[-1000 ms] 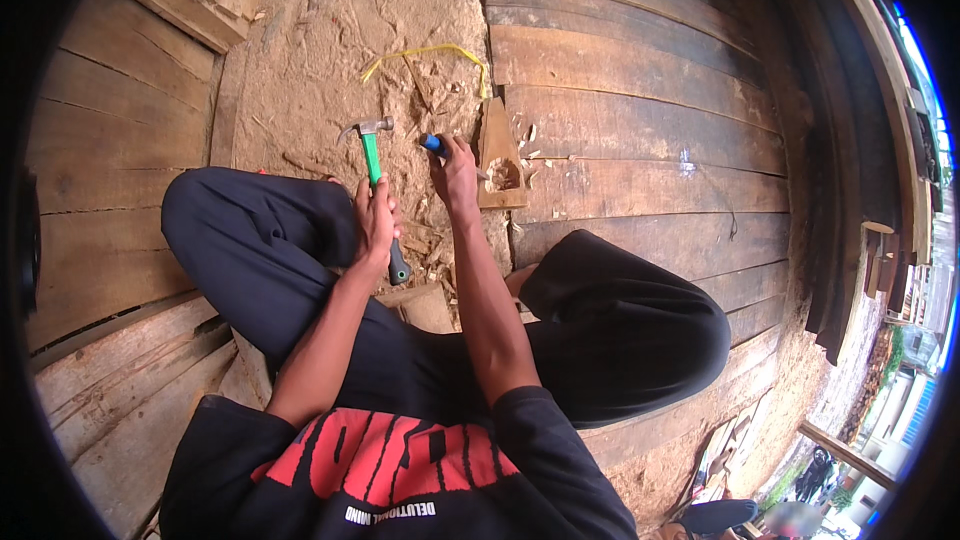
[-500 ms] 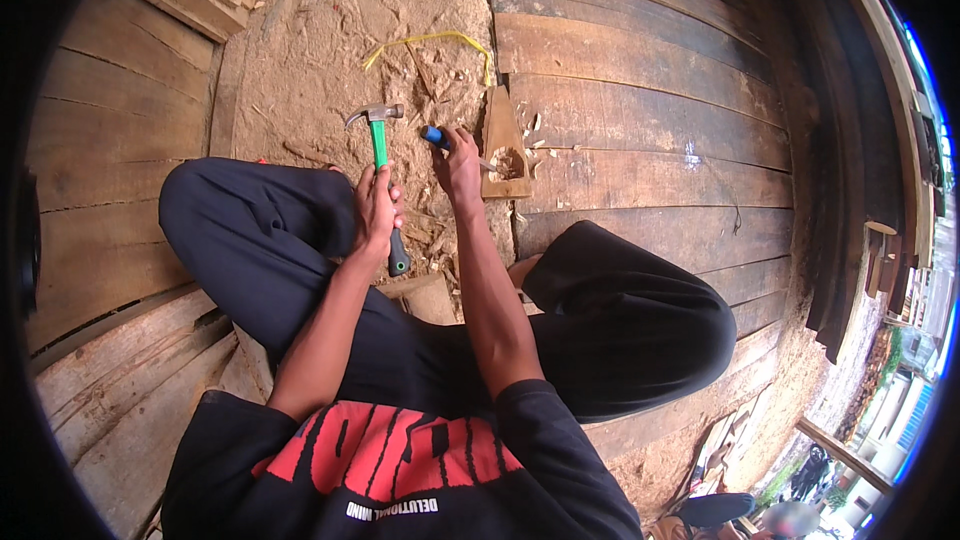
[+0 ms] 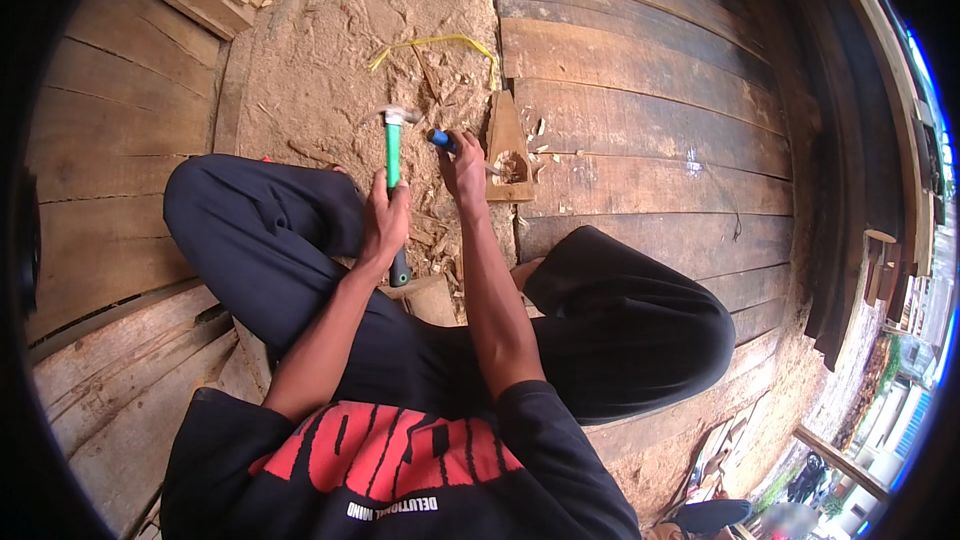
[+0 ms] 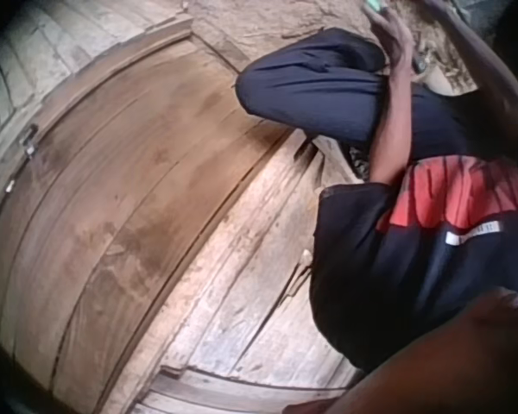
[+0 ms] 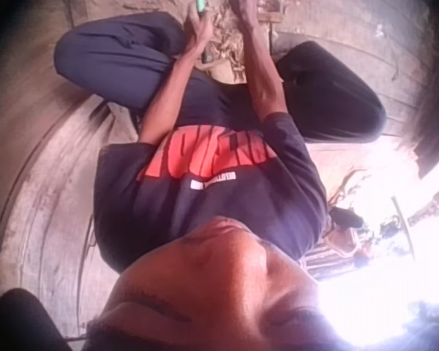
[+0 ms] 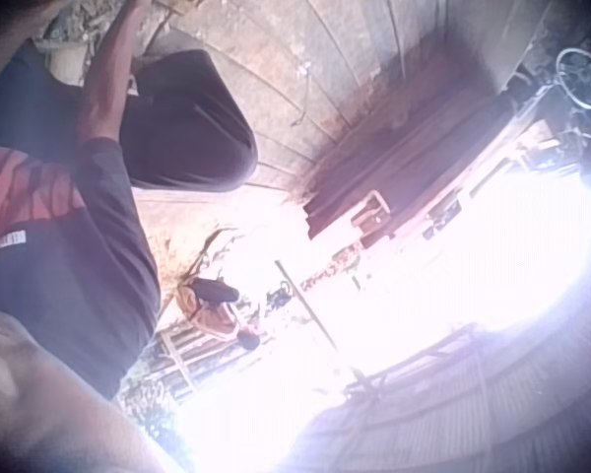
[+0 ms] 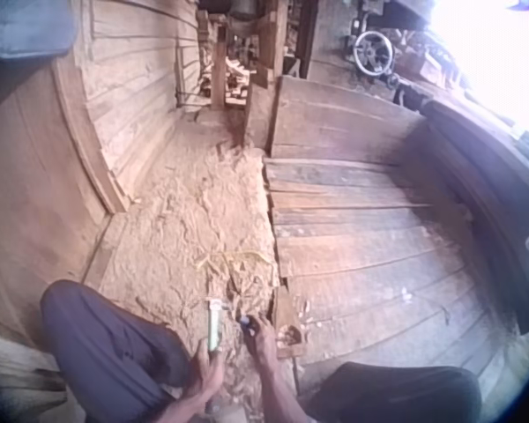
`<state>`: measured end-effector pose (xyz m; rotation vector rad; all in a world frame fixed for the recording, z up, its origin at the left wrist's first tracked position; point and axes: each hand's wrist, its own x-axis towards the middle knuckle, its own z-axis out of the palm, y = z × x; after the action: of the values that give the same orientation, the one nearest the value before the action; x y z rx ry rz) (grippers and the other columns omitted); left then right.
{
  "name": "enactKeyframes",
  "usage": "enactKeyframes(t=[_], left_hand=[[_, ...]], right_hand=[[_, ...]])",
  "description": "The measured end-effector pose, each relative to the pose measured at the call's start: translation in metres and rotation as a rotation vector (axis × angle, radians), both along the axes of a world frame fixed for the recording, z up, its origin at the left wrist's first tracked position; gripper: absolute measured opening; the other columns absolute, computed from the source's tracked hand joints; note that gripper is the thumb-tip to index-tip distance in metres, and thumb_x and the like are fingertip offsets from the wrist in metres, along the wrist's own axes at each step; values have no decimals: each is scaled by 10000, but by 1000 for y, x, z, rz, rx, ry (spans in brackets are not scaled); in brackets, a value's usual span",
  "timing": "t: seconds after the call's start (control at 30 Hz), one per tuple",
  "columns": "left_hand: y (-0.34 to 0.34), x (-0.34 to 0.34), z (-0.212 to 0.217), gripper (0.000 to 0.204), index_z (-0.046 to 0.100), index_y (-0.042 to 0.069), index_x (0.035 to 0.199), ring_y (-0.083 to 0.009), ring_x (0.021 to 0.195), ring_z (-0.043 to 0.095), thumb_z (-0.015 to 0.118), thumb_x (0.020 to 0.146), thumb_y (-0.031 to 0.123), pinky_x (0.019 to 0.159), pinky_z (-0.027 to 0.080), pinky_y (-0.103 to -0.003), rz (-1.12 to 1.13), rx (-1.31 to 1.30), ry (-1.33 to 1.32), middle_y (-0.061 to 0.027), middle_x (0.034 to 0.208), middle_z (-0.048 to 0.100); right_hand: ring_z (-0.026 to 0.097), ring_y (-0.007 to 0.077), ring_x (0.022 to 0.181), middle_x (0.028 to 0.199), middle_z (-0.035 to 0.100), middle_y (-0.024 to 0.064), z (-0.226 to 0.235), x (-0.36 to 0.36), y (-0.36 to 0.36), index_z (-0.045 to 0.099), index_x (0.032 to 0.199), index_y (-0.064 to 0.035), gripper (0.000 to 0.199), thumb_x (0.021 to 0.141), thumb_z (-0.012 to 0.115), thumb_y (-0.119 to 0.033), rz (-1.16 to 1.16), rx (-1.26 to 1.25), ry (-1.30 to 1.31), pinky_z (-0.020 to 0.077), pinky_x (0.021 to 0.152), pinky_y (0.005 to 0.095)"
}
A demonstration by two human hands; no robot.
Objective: The person sits on a wooden floor and uses a hammer and chisel to carve a small wooden block. They repeatedly strike the chisel to remove wood shavings, occasionally adjusting the chisel's position.
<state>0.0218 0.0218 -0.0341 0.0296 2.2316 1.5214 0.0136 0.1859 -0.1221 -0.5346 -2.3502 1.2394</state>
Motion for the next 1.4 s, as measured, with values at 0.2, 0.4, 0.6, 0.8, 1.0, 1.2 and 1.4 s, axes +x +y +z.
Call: enactKeyframes(t=[0.2,0.4,0.6,0.8,1.0,1.2,1.4], left_hand=[[-6,0,-12,348,516,-10,1146,-468,871,609,497,971,290,721,453,-530,-8,-66,-19,-271,915,634],[-10,4,-18,350,514,-11,1164,-457,835,607,483,983,288,713,453,-517,-52,-84,-68,-268,883,630],[-4,8,6,323,516,-21,1146,-465,818,595,489,990,261,704,452,-513,-66,-141,124,-267,854,616],[-2,10,5,317,510,-5,1159,-480,829,601,490,990,263,706,449,-536,14,-50,98,-279,871,625],[0,10,18,327,490,-7,1181,-482,821,602,486,996,262,687,445,-547,-41,-158,98,-282,856,625],[-7,10,-11,284,480,12,1156,-205,609,556,508,997,245,543,444,-376,-128,-175,104,-110,755,561],[3,11,5,338,503,-40,1155,-441,753,592,524,966,240,677,445,-505,44,73,30,-245,799,601]], right_hand=[[617,406,938,990,658,210,-1,4,0,647,1059,-1,307,765,726,-40,36,57,25,505,842,439],[611,407,1003,1042,661,218,-17,4,3,626,1105,16,374,757,748,-48,20,67,6,500,901,436],[603,409,1041,1088,656,227,-21,4,2,622,1116,21,394,756,759,-57,47,93,-26,492,926,441],[603,413,1034,1079,657,226,-21,4,2,625,1115,8,379,761,746,-55,41,66,-38,492,918,446],[610,407,976,1021,652,220,0,8,1,630,1092,-1,345,758,716,-19,60,25,-116,496,867,448],[606,409,967,1029,644,224,-12,7,1,621,1098,5,358,750,705,6,35,34,-65,499,859,441],[600,421,951,1012,643,221,-16,8,2,616,1098,15,358,751,702,9,61,56,-28,498,847,457]])
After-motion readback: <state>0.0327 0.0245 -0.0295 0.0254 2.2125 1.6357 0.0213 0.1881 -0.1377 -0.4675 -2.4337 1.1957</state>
